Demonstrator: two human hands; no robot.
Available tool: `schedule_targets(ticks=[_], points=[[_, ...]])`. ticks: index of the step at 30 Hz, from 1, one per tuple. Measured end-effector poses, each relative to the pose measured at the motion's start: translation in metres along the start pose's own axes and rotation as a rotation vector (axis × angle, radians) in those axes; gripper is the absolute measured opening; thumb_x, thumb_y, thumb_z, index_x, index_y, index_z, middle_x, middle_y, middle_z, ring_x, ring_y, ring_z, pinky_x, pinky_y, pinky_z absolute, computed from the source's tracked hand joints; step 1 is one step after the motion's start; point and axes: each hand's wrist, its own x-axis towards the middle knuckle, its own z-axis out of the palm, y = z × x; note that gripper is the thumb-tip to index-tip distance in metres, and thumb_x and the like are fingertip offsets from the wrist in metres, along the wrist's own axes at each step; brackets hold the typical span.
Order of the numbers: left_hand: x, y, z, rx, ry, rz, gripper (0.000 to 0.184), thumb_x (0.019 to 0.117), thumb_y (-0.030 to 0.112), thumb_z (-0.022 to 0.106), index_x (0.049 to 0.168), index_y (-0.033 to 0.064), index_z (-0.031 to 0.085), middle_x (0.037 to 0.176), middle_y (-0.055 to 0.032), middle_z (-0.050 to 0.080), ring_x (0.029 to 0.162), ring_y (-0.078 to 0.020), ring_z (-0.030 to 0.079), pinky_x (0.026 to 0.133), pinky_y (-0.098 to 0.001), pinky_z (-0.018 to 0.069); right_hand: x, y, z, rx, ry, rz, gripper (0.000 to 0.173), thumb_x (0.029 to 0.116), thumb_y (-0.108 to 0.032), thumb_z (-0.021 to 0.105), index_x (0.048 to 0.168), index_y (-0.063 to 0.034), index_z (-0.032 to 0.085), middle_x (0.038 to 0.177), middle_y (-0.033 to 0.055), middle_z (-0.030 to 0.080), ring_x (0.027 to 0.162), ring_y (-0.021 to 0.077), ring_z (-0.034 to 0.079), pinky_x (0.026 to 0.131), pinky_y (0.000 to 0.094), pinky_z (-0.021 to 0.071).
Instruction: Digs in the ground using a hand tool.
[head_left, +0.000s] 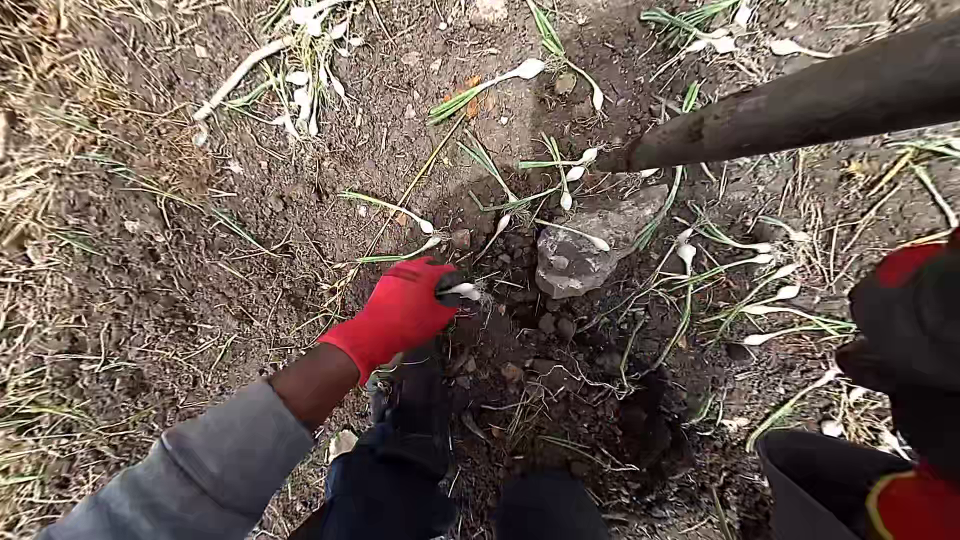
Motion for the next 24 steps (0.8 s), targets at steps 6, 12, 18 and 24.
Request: schedule_targets(ticks=[6,12,18,24], points=[[0.058,0.055,-0.011,0.257,-0.052,0.027,0.021,0.0938,0.03,0.068,0.097,0.0093,0.072,0.098,-0.0147,0.071,0.1,-0.0354,0.069,0.084,-0.0602,0.0542,-0.017,0.141,0.131,-0.295,-0.064,0.419,0.05,0.1072,-0.043,0.047,0.146,-0.0115,0.051,0.115,0.0201,0.068,0.097,0.0357,0.069,0.08,0.0622,0.0549],[0.063,0.057,0.061,0.145,-0.217,0.038,0.033,0.0993,0.032,0.065,0.126,0.0124,0.068,0.124,-0.0169,0.067,0.113,-0.0359,0.067,0.091,-0.0586,0.0555,-0.079,0.092,0.067,-0.09,0.119,0.279,0.053,0.1018,-0.038,0.048,0.13,0.0054,0.057,0.093,-0.0034,0.068,0.078,-0.0055,0.063,0.07,0.0197,0.0568],[0.081,0.05,0.035,0.217,-0.03,-0.258,0.043,0.0993,0.034,0.063,0.134,0.0088,0.063,0.118,-0.0198,0.07,0.111,-0.04,0.069,0.088,-0.0624,0.0553,-0.053,0.095,0.073,-0.178,-0.048,0.401,0.053,0.0997,-0.04,0.048,0.141,-0.0088,0.058,0.096,0.0024,0.071,0.079,0.0073,0.068,0.07,0.0342,0.0591],[0.094,0.065,0.051,0.068,0.017,-0.424,0.038,0.0999,0.034,0.062,0.126,0.0064,0.064,0.114,-0.0205,0.071,0.11,-0.0413,0.069,0.086,-0.0643,0.0552,-0.013,0.014,0.012,0.292,0.041,0.089,0.018,0.104,-0.039,0.055,0.097,-0.0239,0.062,0.064,-0.0103,0.055,0.05,0.0028,0.053,0.045,0.0219,0.0485]])
